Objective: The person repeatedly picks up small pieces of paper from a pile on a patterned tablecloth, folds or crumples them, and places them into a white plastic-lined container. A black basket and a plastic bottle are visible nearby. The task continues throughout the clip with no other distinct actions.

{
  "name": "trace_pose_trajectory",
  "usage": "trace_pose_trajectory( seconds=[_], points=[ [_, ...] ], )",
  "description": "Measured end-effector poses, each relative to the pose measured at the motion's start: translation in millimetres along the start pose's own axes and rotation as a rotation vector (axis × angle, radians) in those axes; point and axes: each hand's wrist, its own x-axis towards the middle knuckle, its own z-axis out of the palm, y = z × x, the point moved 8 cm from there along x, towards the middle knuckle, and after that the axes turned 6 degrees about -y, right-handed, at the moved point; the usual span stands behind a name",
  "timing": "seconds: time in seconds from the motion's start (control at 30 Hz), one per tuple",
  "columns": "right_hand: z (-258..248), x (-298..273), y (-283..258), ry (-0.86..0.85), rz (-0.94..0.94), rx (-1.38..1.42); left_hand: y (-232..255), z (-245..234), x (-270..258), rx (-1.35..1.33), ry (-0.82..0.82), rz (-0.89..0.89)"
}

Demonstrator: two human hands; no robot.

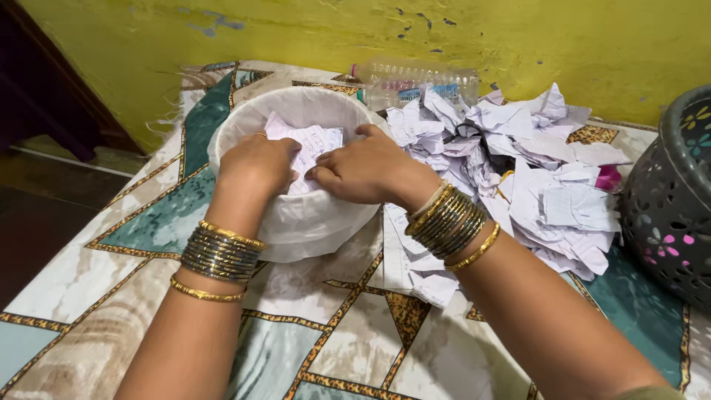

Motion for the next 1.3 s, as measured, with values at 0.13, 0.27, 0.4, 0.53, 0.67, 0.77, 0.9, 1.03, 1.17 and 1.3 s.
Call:
trace_pose_trajectory(
  seconds=[0.13,0.27,0.4,0.53,0.67,0.77,0.9,1.03,1.17,1.3],
  points=[
    [-0.9,-1.6,-3.8,0.055,-0.042,0.001,-2.1,-2.7,-2.2,-0.048,-0.002,-0.025],
    [-5.1,-6.3,-1.3,0.152,-0.073,0.100,2.3,-16.4,-14.3,-0.116,0.109,0.009],
    [-24.9,-26.3,3.6,0.349,-0.320,0.419,8.7,-45.0,-36.8,-0.195,0.401,0.144],
    [-39.2,-65.2,26.8,0.480,-0.352,0.515,20.9,-69.6,-72.6,-0.365,0.701,0.295],
    [-43.2,-99.4,47.0,0.533,-0.331,0.544,65.5,-76.9,-99.5,-0.475,0.799,0.529],
    [-27.7,-109.5,66.2,0.474,-0.222,0.565,107.8,-71.4,-120.5,-0.504,0.820,0.736],
    [13.1,-113.8,97.4,0.330,-0.040,0.484,152.6,-42.3,-124.4,-0.532,0.649,0.829],
    [52.7,-117.3,113.8,0.324,-0.043,0.402,174.5,-1.0,-108.2,-0.500,0.522,0.822],
    [88.4,-116.5,127.4,0.278,0.086,0.277,181.1,55.9,-74.5,-0.478,0.290,0.678],
    [113.0,-114.0,125.3,0.131,0.230,0.122,180.8,97.7,-53.1,-0.337,0.174,0.465]
  ],
)
